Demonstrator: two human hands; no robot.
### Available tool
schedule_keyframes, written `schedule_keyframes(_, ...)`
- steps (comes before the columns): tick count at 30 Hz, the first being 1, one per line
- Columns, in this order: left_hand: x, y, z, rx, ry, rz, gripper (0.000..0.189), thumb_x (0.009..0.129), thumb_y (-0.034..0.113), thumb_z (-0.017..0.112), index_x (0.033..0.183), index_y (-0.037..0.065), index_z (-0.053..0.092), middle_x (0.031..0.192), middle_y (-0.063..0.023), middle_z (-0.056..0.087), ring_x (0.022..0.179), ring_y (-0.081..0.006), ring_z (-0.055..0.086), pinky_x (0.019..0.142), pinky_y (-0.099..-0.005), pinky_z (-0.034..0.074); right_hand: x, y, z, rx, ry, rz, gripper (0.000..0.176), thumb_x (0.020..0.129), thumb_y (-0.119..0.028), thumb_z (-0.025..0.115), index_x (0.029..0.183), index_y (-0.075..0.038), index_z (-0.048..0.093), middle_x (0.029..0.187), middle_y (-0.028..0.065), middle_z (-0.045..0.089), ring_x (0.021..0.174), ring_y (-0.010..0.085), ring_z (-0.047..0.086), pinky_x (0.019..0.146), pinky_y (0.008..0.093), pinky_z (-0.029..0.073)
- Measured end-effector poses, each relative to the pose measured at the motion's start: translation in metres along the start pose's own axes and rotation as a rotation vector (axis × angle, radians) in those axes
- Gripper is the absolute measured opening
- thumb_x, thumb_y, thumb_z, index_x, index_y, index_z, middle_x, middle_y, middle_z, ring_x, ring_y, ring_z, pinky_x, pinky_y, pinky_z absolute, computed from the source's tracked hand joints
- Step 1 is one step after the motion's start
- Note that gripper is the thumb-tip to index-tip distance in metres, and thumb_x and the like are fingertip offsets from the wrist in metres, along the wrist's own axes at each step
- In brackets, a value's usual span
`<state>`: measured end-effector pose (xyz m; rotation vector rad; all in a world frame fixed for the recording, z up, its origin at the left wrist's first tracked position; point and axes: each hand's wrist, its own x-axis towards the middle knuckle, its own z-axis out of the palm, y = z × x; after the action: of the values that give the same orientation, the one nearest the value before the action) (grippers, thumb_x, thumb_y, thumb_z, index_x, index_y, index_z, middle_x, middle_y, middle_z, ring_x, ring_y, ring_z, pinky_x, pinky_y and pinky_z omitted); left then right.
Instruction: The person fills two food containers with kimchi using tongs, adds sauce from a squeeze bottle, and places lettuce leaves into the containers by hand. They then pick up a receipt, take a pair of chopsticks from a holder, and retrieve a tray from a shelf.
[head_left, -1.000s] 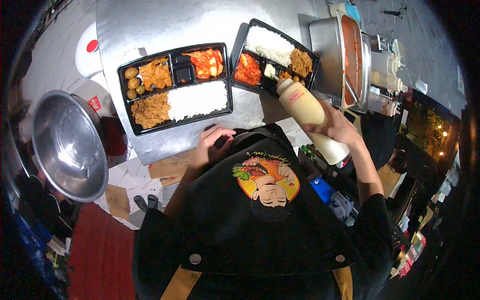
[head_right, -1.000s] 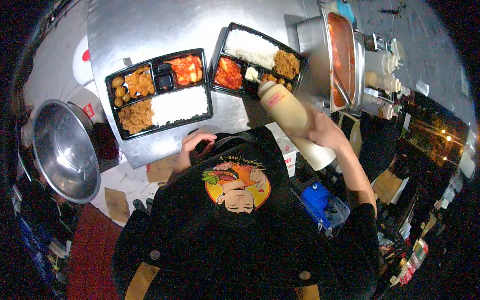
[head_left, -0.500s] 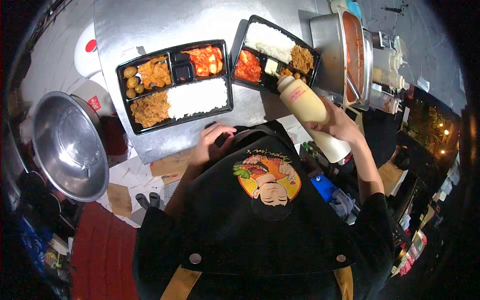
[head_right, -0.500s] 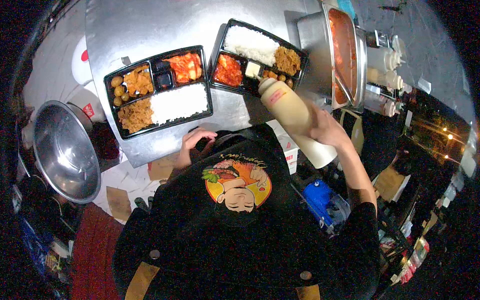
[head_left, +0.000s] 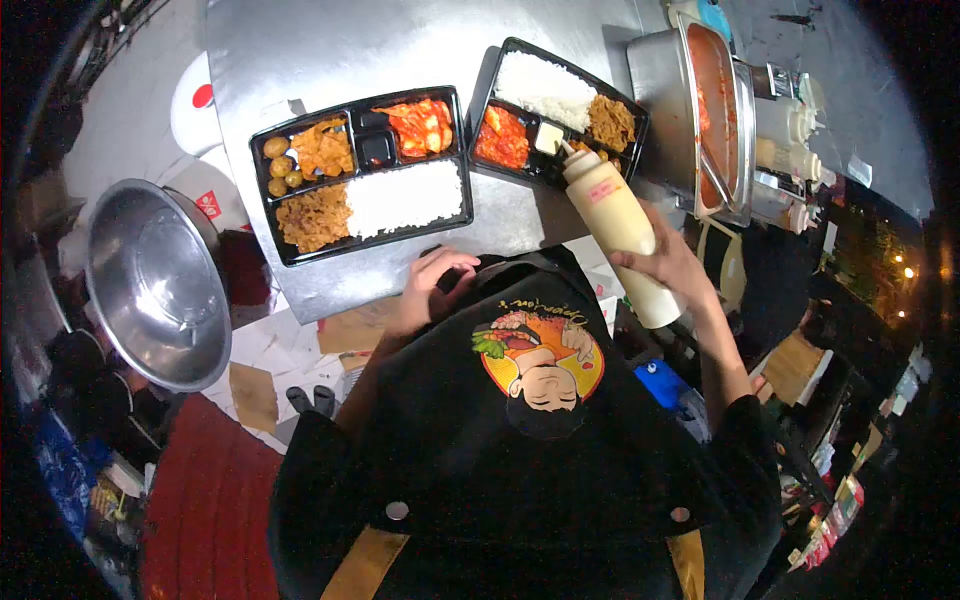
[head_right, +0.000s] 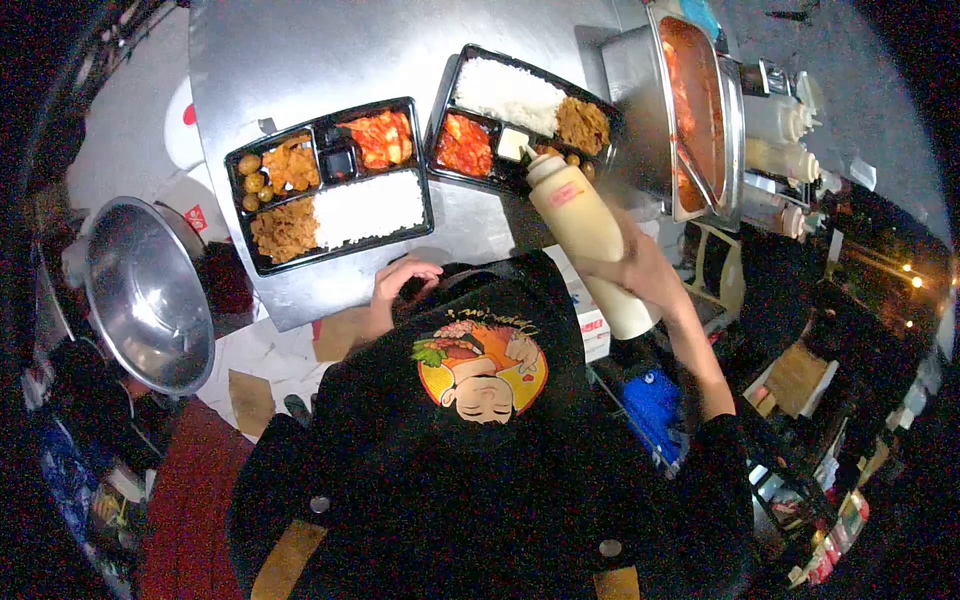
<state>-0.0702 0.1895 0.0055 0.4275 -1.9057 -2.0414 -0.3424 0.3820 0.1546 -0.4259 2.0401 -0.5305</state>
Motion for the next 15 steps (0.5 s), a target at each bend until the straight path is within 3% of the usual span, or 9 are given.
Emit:
schedule_keyframes(3, -0.002, -0.007, 0.001, 0.021, -0.03, -0.021, 0.023, 0.078, -0.009, 0.066, 0.098, 0.002, 0.064, 0.08, -0.0101, 0.063, 0.074, -0.0193, 0.063, 0.067, -0.0289, 0.049, 0.0, 0.021, 0.011, 0.043, 0.024, -0.121, 0.089, 0.071, -0.027, 0.081, 0.144, -0.003, 0.037, 0.12, 0.0112, 0.059, 0.108, 0.0195, 0.056, 0.096, 0.0327, 0.042)
schedule_keyframes(5, -0.003, -0.01, 0.003, 0.031, -0.038, -0.017, 0.021, 0.079, -0.007, 0.066, 0.097, 0.002, 0.064, 0.08, -0.0101, 0.064, 0.073, -0.0193, 0.063, 0.068, -0.0293, 0.05, 0.0, 0.035, 0.017, 0.101, -0.001, -0.098, 0.089, 0.071, -0.026, 0.082, 0.143, -0.003, 0.037, 0.124, 0.0117, 0.057, 0.111, 0.0197, 0.054, 0.097, 0.0328, 0.041)
schedule_keyframes(7, -0.007, -0.017, 0.009, 0.096, 0.039, -0.041, 0.015, 0.081, -0.003, 0.066, 0.096, 0.002, 0.065, 0.08, -0.0098, 0.065, 0.073, -0.0184, 0.063, 0.068, -0.0294, 0.05, 0.006, 0.056, 0.031, 0.044, 0.084, -0.225, 0.089, 0.071, -0.025, 0.082, 0.143, -0.001, 0.036, 0.128, 0.0122, 0.054, 0.115, 0.0196, 0.052, 0.099, 0.0326, 0.04)
schedule_keyframes(8, -0.009, -0.019, 0.008, 0.088, 0.027, -0.1, 0.011, 0.084, 0.001, 0.066, 0.094, 0.002, 0.067, 0.081, -0.0091, 0.066, 0.074, -0.0173, 0.063, 0.069, -0.0292, 0.05, 0.004, 0.055, 0.036, 0.174, 0.059, -0.241, 0.09, 0.07, -0.022, 0.082, 0.143, 0.0, 0.035, 0.131, 0.0126, 0.052, 0.119, 0.0203, 0.05, 0.101, 0.034, 0.039)
schedule_keyframes(11, -0.014, -0.034, 0.008, -0.025, 0.044, -0.16, 0.008, 0.085, 0.004, 0.065, 0.092, 0.0, 0.068, 0.081, -0.0067, 0.066, 0.076, -0.0132, 0.063, 0.07, -0.0273, 0.05, 0.013, 0.078, 0.055, 0.294, 0.098, -0.328, 0.091, 0.069, -0.021, 0.082, 0.143, 0.0, 0.033, 0.133, 0.0147, 0.052, 0.121, 0.0228, 0.051, 0.104, 0.0362, 0.039)
schedule_keyframes(15, -0.017, -0.028, 0.004, -0.201, 0.155, -0.246, 0.01, 0.09, 0.004, 0.061, 0.098, -0.001, 0.065, 0.088, -0.0072, 0.067, 0.08, -0.0117, 0.063, 0.076, -0.0262, 0.051, 0.014, 0.06, 0.061, 0.35, 0.037, -0.412, 0.096, 0.066, -0.022, 0.084, 0.144, -0.001, 0.032, 0.133, 0.0139, 0.052, 0.12, 0.0224, 0.051, 0.103, 0.0365, 0.04)
